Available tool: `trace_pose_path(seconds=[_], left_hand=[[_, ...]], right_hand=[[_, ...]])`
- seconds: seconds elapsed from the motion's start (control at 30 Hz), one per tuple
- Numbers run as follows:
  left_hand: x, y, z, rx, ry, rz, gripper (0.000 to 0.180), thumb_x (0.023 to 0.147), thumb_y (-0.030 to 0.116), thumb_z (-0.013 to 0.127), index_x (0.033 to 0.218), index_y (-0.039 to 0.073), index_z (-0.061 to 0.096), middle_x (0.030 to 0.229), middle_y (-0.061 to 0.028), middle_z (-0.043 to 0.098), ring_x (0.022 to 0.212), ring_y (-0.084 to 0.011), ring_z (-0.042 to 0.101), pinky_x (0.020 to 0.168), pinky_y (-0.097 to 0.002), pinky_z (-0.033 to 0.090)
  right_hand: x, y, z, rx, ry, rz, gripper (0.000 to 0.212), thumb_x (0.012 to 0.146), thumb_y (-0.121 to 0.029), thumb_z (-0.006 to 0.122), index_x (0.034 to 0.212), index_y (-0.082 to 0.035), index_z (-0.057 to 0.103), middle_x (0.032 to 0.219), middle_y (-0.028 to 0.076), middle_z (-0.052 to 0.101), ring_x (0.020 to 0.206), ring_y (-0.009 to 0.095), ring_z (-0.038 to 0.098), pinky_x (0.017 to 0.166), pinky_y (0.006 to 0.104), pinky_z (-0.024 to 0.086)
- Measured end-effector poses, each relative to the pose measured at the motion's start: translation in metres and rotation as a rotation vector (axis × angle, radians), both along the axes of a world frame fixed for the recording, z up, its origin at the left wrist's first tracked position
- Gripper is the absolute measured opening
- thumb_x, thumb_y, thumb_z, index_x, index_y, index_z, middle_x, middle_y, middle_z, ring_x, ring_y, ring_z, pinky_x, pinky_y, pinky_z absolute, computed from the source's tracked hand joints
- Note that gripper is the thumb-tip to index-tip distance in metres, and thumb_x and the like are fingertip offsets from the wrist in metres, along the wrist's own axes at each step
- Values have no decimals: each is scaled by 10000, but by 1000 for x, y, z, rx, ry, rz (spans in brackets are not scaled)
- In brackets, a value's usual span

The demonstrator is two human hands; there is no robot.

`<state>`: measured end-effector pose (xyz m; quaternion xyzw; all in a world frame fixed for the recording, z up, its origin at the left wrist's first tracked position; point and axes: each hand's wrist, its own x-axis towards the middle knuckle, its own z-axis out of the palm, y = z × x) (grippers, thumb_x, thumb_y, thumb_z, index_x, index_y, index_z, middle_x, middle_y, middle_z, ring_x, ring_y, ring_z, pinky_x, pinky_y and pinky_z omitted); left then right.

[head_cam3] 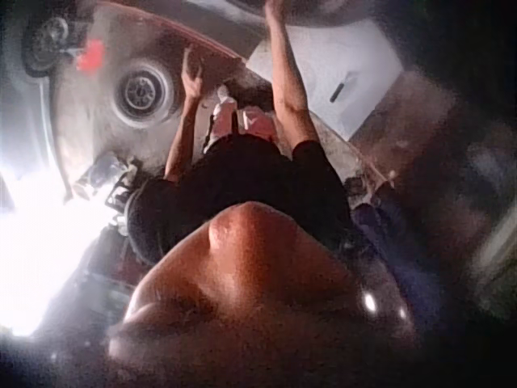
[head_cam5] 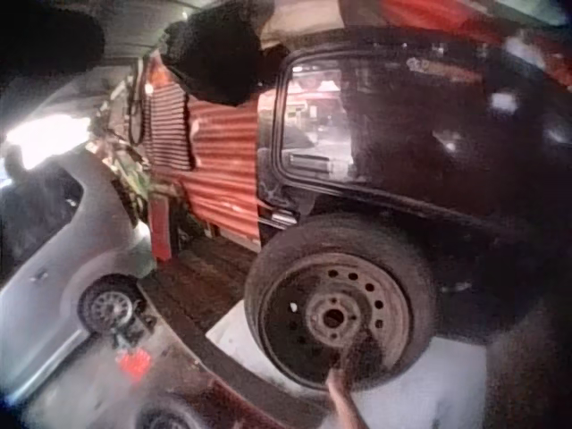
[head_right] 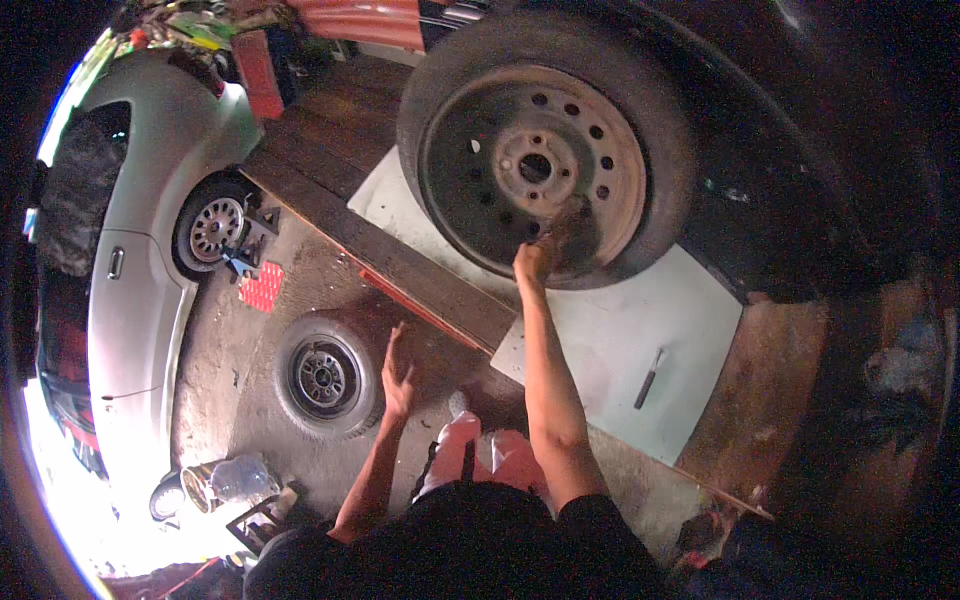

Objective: The person scrubs the inner surface of a car tire rim using a wire brush and a scraper. They repeatedly rotate the tire and work around the rim holes and edges to remove dirt and rust.

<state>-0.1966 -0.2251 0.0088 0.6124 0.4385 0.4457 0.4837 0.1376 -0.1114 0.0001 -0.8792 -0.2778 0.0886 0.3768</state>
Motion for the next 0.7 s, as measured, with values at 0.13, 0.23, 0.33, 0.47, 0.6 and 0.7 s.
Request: trace_pose_path(seconds=[0.13,0.23,0.33,0.47,0.6,0.7], left_hand=[[-8,30,22,-3,117,42,703,883,411,574,1440,14,414,1491,-194,433,1450,-355,300,1180,-451,223],[7,48,43,98,65,-31,709,905,463,546,1438,13,417,1492,-191,433,1453,-356,292,1178,-454,224],[34,61,53,97,12,-104,733,917,513,541,1441,15,414,1488,-192,436,1453,-353,292,1176,-453,226],[38,65,53,69,57,-41,726,917,500,561,1440,17,418,1490,-189,435,1452,-352,294,1176,-447,229],[33,60,48,72,12,-46,672,914,418,579,1432,17,430,1492,-183,436,1449,-353,301,1175,-440,232],[23,54,39,52,25,-37,645,900,344,594,1432,18,433,1496,-178,432,1451,-350,298,1176,-435,233]], right_hand=[[-25,-3,42,105,467,-4,486,939,-101,537,1391,33,421,818,134,643,572,226,630,491,346,527],[-6,0,55,150,336,-79,479,958,-103,516,1407,18,399,775,106,615,568,190,606,514,338,520],[18,7,-30,177,-493,-124,574,943,-70,517,1472,-5,304,875,148,623,612,192,620,519,346,527],[-62,19,-3,472,633,-131,306,905,21,475,1169,-121,414,852,92,521,568,168,532,421,307,452],[-31,21,46,447,792,-230,517,972,-133,478,1448,-81,283,959,140,581,686,229,597,545,357,514],[-48,18,54,385,484,-79,668,948,-83,481,1542,-64,176,1187,215,617,783,290,677,602,402,562]])
